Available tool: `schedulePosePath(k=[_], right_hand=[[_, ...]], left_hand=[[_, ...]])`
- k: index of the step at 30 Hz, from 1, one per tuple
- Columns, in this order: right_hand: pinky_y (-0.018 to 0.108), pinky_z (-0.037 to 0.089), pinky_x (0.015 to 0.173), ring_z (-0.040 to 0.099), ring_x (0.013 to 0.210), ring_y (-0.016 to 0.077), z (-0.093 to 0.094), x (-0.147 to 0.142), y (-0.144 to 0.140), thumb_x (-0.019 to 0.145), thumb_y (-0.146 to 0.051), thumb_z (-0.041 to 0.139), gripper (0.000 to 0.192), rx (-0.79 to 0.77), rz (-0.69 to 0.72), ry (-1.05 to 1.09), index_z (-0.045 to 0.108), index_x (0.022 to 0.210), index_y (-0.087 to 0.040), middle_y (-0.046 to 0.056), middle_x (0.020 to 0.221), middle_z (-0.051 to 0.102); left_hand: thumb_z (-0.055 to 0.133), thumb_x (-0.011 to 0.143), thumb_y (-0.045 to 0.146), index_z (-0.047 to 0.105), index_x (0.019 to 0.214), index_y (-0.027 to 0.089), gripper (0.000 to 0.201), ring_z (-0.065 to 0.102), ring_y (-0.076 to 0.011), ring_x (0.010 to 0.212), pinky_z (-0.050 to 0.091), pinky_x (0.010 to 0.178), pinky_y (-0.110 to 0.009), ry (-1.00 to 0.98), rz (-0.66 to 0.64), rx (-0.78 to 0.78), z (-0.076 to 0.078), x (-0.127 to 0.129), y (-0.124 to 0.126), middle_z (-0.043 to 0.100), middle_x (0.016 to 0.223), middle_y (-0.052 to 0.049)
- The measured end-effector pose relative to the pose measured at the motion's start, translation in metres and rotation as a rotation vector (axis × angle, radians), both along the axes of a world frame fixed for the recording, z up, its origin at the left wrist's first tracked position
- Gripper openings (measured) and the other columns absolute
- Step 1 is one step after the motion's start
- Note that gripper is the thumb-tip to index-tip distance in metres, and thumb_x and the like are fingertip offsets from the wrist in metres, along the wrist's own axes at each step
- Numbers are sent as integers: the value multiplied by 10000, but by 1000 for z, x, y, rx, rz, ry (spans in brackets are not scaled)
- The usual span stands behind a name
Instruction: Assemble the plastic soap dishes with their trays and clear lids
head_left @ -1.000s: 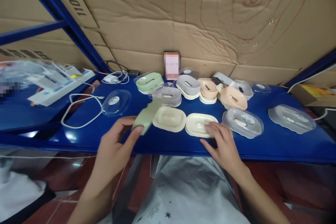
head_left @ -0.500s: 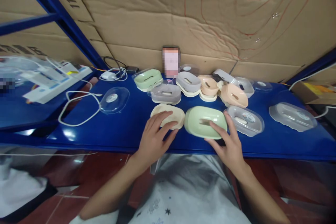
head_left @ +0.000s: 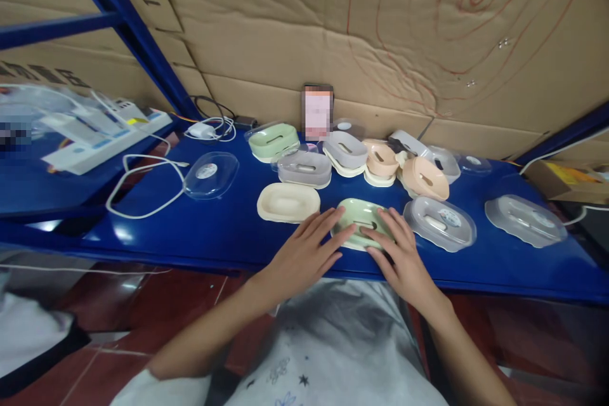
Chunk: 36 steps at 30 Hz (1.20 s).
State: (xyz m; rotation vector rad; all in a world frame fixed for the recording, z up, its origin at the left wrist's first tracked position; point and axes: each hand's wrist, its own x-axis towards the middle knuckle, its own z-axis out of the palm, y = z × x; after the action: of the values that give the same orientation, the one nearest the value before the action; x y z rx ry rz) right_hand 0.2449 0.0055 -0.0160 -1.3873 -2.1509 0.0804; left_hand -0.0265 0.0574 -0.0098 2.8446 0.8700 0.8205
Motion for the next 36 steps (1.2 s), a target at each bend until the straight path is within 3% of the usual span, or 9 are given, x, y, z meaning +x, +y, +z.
schedulePosePath(k=[8, 15, 19, 22, 24, 27, 30, 33, 36], right_hand=[[665, 383, 1277, 416, 1588, 322, -2, -1, 0, 1056, -277, 632, 388, 49, 129, -103, 664, 1442, -298, 94, 1643, 534], [672, 397, 1263, 490, 1541, 313, -1, -2, 0, 1068, -285, 609, 394, 32, 131, -135, 650, 1460, -296, 107, 1625, 554], [651, 399, 1269, 474, 1553, 308, -1, -2, -1, 1073, -292, 606, 390, 50, 117, -130, 647, 1461, -294, 110, 1616, 563], [650, 398, 1266, 460, 1561, 308, -1, -2, -1, 1076, -298, 603, 390, 68, 120, -136, 637, 1465, -287, 118, 1619, 556], [674, 388, 1259, 422, 1583, 324, -1, -2, -1, 1073, -309, 609, 378, 73, 109, -142, 644, 1450, -303, 113, 1639, 533], [712, 366, 1253, 357, 1615, 351, -1, -3, -2, 1074, -322, 604, 421, 54, 73, -139, 602, 1495, -344, 105, 1679, 480], [689, 384, 1256, 306, 1637, 366, -2, -4, -4, 1069, -364, 613, 659, 20, 16, -73, 361, 1677, -331, 155, 1755, 331], [650, 387, 1272, 199, 1669, 373, -4, -3, -6, 1043, -389, 661, 905, 43, -45, 55, 101, 1749, -306, 176, 1814, 107], [626, 368, 1293, 168, 1678, 346, -5, -1, -6, 1049, -361, 658, 906, 44, -18, 105, 83, 1749, -343, 126, 1823, 98]], left_hand=[[587, 1072, 211, 682, 1303, 200, 249, 591, -297, 1397, 543, 1151, -515, -4, 2, -23, -3, -1, 2, 681, 1420, -119], [546, 1090, 235, 655, 1391, 241, 320, 661, -263, 1314, 497, 1181, -504, -99, 91, 37, 11, -16, 8, 693, 1423, -119], [586, 1076, 363, 572, 1514, 204, 466, 604, -344, 1405, 493, 1169, -540, -108, 388, 82, 29, -39, 53, 636, 1511, -171], [652, 1036, 478, 513, 1580, 158, 646, 512, -400, 1508, 489, 1176, -564, -22, 498, -6, 33, -47, 103, 508, 1634, -228], [641, 1047, 451, 541, 1561, 160, 599, 575, -384, 1459, 523, 1142, -535, 16, 536, -101, 32, -48, 129, 556, 1601, -214], [594, 1079, 415, 624, 1485, 192, 464, 663, -335, 1368, 549, 1119, -494, -2, 496, -160, 31, -45, 142, 677, 1485, -156], [543, 1106, 418, 636, 1476, 196, 441, 550, -329, 1497, 474, 1218, -523, -99, 396, -39, 37, -42, 118, 619, 1556, -157], [526, 1119, 381, 520, 1591, 249, 490, 379, -295, 1618, 396, 1298, -518, -91, 124, -13, 41, -33, 74, 484, 1682, -121], [531, 1119, 324, 445, 1633, 308, 522, 349, -274, 1633, 427, 1291, -506, 4, -171, -88, 36, -17, 41, 448, 1709, -90]])
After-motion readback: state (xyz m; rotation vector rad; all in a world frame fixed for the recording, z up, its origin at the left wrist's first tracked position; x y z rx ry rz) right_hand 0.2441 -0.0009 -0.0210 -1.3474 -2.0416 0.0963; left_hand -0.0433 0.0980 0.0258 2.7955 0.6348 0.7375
